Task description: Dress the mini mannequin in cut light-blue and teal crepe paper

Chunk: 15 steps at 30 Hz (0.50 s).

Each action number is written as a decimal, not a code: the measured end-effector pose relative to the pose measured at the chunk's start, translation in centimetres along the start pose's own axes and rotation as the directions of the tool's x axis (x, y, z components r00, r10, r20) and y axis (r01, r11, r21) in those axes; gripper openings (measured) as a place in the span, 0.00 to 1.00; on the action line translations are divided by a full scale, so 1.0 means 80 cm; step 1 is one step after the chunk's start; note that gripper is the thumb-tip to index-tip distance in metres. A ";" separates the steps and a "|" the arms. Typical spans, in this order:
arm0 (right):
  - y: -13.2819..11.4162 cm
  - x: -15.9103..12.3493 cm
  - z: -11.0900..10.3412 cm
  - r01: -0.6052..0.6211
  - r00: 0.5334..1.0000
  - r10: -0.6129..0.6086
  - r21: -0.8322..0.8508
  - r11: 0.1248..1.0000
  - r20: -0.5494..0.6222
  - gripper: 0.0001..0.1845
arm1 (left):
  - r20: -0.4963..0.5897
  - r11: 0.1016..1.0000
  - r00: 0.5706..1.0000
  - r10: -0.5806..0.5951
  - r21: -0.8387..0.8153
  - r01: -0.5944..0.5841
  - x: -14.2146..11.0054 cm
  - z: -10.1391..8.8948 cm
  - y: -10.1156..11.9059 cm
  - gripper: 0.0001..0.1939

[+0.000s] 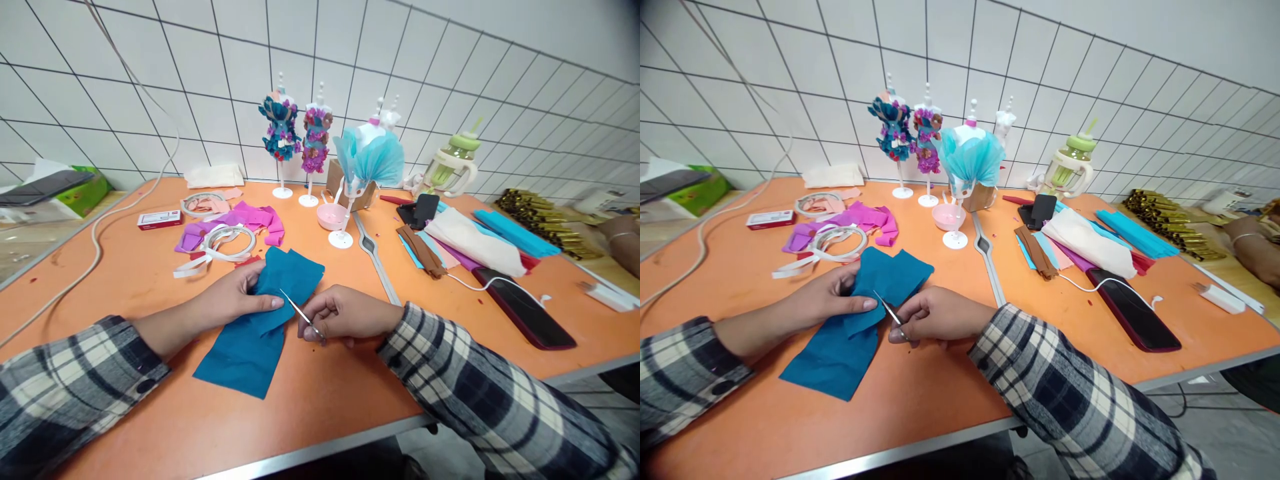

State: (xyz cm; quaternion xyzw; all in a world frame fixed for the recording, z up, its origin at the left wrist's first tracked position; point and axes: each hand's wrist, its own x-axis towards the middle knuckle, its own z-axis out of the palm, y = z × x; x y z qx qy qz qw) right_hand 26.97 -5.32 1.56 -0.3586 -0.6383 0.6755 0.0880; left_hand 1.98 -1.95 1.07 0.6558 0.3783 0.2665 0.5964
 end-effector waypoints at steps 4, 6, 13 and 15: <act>0.001 0.000 0.001 0.003 1.000 -0.003 -0.014 1.000 0.004 0.25 | 0.000 1.000 1.000 0.002 0.002 -0.002 0.000 0.000 0.000 0.26; 0.001 0.000 0.001 0.011 1.000 -0.011 -0.016 1.000 0.002 0.26 | -0.007 1.000 1.000 -0.009 0.009 0.009 0.000 -0.001 -0.002 0.26; -0.002 -0.002 0.000 0.008 1.000 -0.008 -0.015 1.000 -0.014 0.28 | -0.006 1.000 1.000 0.009 0.016 -0.009 0.002 -0.003 -0.006 0.24; -0.003 -0.002 0.000 0.005 1.000 -0.005 -0.010 1.000 -0.013 0.29 | 0.001 1.000 1.000 0.006 0.011 -0.006 0.003 -0.002 -0.004 0.24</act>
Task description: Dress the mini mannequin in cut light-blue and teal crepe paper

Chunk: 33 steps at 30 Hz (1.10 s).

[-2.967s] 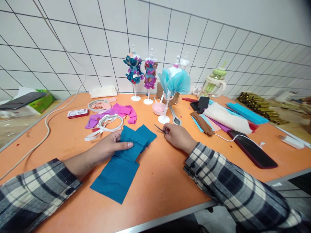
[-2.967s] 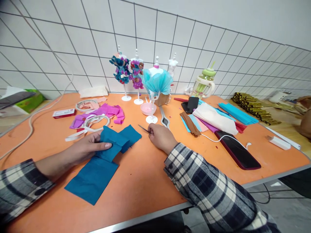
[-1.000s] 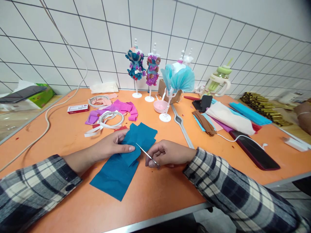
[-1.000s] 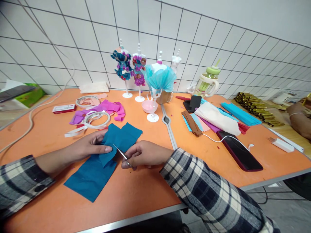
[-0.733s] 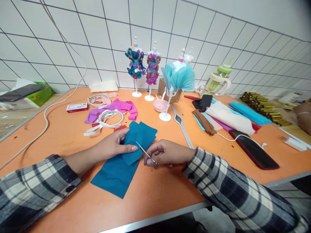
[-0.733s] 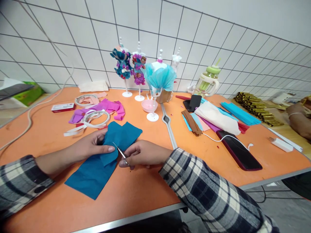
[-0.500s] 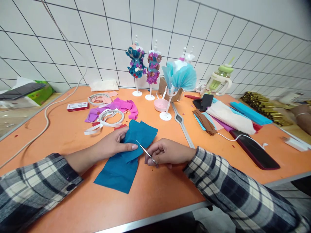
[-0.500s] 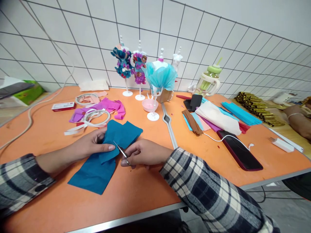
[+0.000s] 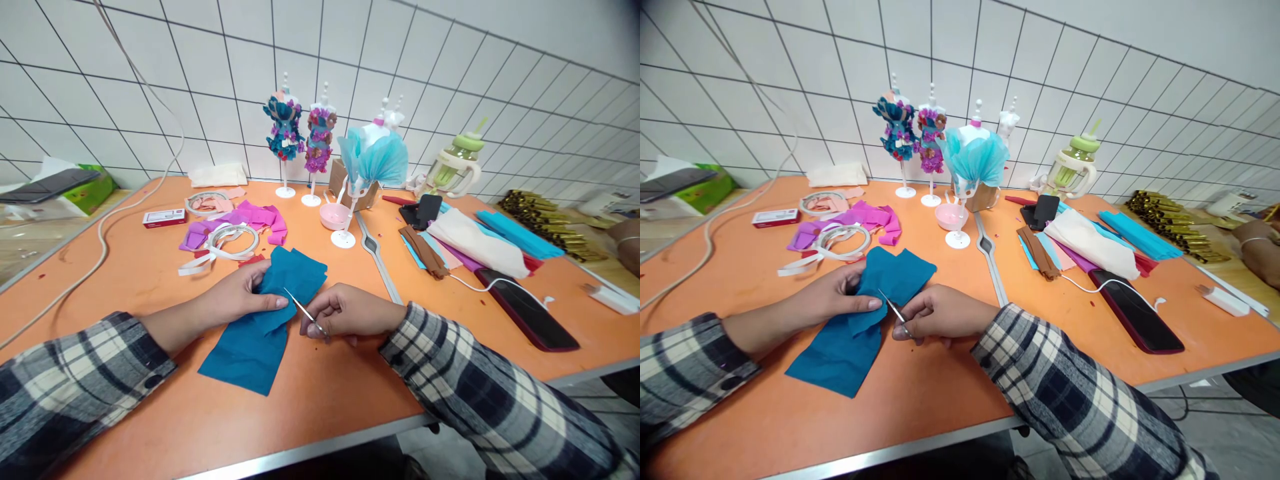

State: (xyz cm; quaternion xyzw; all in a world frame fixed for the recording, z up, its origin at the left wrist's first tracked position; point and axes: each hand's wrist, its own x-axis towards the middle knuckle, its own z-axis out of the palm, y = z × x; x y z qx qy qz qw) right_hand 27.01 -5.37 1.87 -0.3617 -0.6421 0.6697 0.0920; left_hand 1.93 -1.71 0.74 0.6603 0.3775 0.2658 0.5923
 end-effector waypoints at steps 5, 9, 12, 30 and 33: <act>0.000 0.001 0.000 -0.001 1.000 0.001 0.001 1.000 0.011 0.30 | 0.019 1.000 1.000 -0.004 -0.005 0.004 0.000 0.001 0.002 0.24; 0.002 0.001 -0.001 0.003 1.000 -0.003 0.004 1.000 0.006 0.28 | 0.014 1.000 1.000 0.004 -0.007 -0.004 -0.001 0.000 0.002 0.24; 0.001 0.000 -0.001 -0.001 1.000 0.001 0.005 1.000 0.008 0.26 | 0.006 1.000 1.000 0.000 0.005 0.000 -0.001 0.000 0.002 0.24; 0.000 0.001 -0.004 0.004 1.000 -0.003 0.040 0.999 -0.030 0.26 | 0.043 0.977 0.999 0.020 -0.213 -0.010 -0.002 -0.001 0.007 0.20; -0.002 0.001 -0.003 -0.006 1.000 0.006 0.047 0.999 0.007 0.27 | -0.016 0.996 0.999 0.039 -0.075 -0.040 -0.003 0.002 0.008 0.17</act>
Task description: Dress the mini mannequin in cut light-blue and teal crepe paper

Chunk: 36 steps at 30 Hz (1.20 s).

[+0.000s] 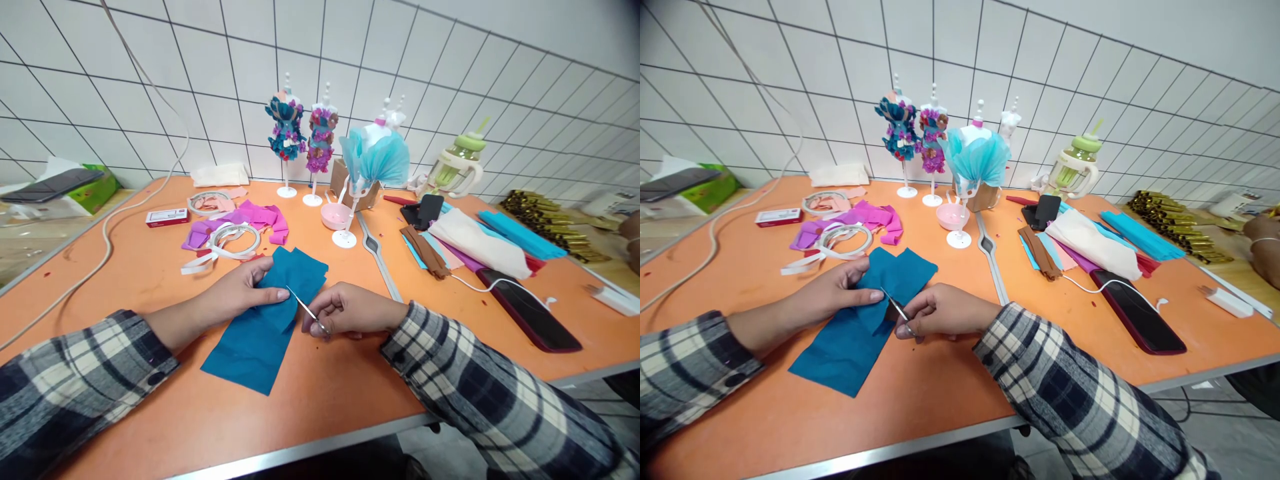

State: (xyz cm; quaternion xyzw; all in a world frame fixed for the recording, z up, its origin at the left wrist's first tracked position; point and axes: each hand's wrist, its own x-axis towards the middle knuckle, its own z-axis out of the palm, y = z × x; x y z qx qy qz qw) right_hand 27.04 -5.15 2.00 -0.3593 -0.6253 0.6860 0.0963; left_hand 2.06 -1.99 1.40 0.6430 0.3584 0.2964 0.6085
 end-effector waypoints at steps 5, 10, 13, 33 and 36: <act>0.000 0.000 0.001 -0.001 1.000 0.001 0.026 1.000 0.009 0.28 | -0.001 0.998 0.998 0.056 0.033 -0.056 0.001 0.003 0.002 0.17; 0.001 0.001 0.000 0.017 1.000 -0.017 0.026 1.000 0.000 0.25 | -0.014 0.995 0.995 0.094 0.018 -0.094 0.001 0.003 0.000 0.16; 0.001 0.002 0.000 0.023 0.999 -0.022 0.032 0.999 -0.026 0.22 | -0.023 0.995 0.996 0.089 -0.040 -0.090 -0.001 0.003 0.000 0.24; 0.003 -0.003 0.000 0.032 0.999 -0.032 -0.003 0.999 0.024 0.29 | -0.123 0.997 0.991 0.061 0.044 -0.056 -0.004 0.009 0.006 0.45; 0.003 -0.002 0.001 0.041 0.999 -0.041 -0.005 0.999 0.022 0.30 | -0.139 0.997 0.988 0.071 0.051 -0.065 -0.004 0.011 0.007 0.44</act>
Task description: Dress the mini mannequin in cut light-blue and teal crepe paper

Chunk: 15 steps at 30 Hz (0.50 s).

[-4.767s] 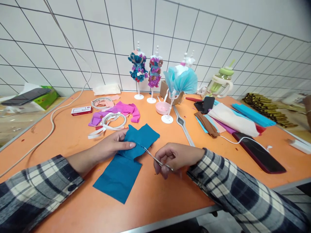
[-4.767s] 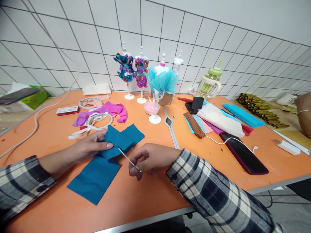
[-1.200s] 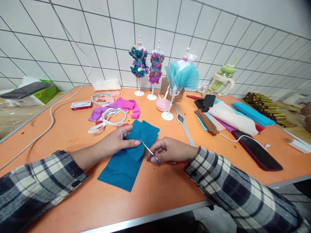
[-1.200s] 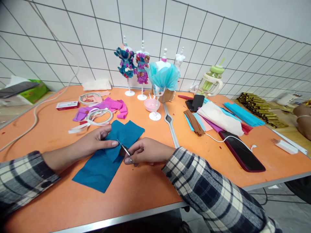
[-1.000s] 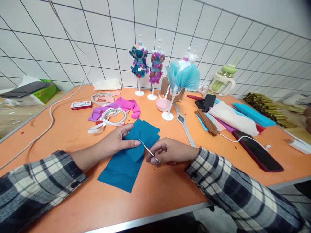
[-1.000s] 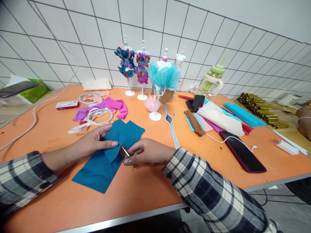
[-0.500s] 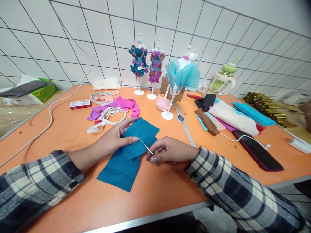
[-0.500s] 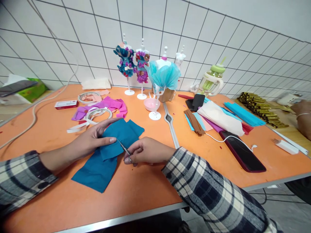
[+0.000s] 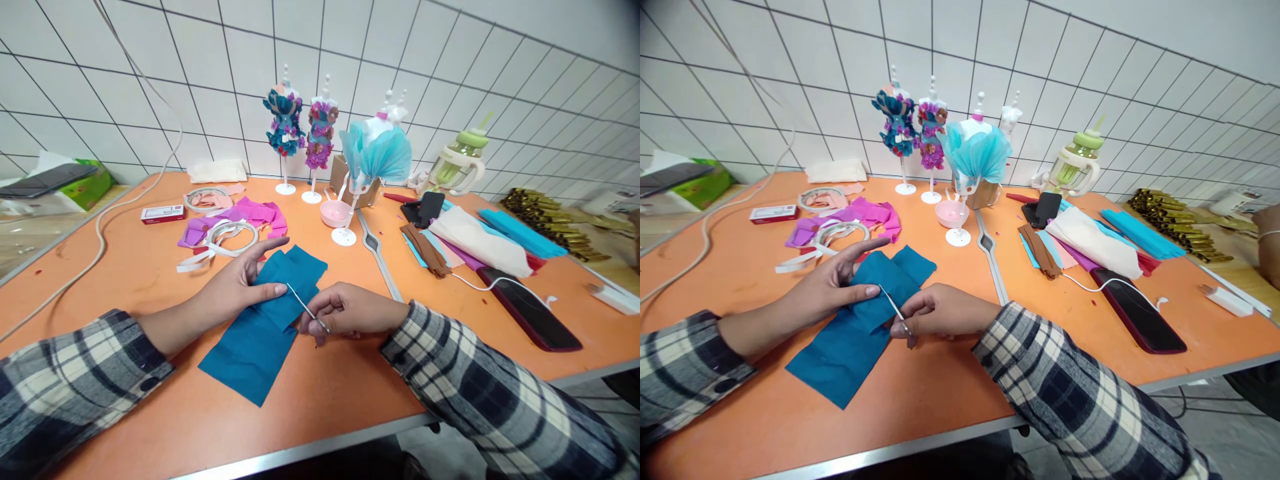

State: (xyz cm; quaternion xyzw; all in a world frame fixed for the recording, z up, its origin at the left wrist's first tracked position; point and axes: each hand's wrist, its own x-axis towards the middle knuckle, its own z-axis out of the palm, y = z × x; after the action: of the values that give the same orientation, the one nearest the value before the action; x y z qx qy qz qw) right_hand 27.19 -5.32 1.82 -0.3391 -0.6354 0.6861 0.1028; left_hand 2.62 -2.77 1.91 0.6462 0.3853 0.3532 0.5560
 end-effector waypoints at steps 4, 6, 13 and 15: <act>0.000 0.000 0.000 0.015 1.000 -0.015 0.008 1.000 0.004 0.29 | 0.005 1.000 1.000 -0.007 -0.012 0.007 0.000 0.001 0.002 0.45; -0.001 -0.001 0.001 0.009 1.000 -0.009 0.022 1.000 -0.010 0.29 | 0.011 1.000 1.000 -0.010 -0.023 0.010 -0.001 0.001 0.002 0.45; -0.001 -0.001 0.001 -0.014 1.000 0.014 0.023 1.000 -0.018 0.28 | 0.030 0.998 0.999 -0.018 -0.053 0.019 0.000 -0.001 0.001 0.47; -0.001 -0.002 0.001 -0.004 1.000 0.004 0.020 1.000 -0.020 0.28 | 0.029 0.998 0.999 -0.015 -0.054 0.017 0.000 0.000 0.002 0.46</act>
State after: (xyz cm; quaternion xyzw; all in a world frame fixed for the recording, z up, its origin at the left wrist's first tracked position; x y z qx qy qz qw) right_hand 27.20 -5.45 1.96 -0.3463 -0.6268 0.6891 0.1113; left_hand 2.64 -2.79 2.05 0.6327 0.3727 0.3498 0.5817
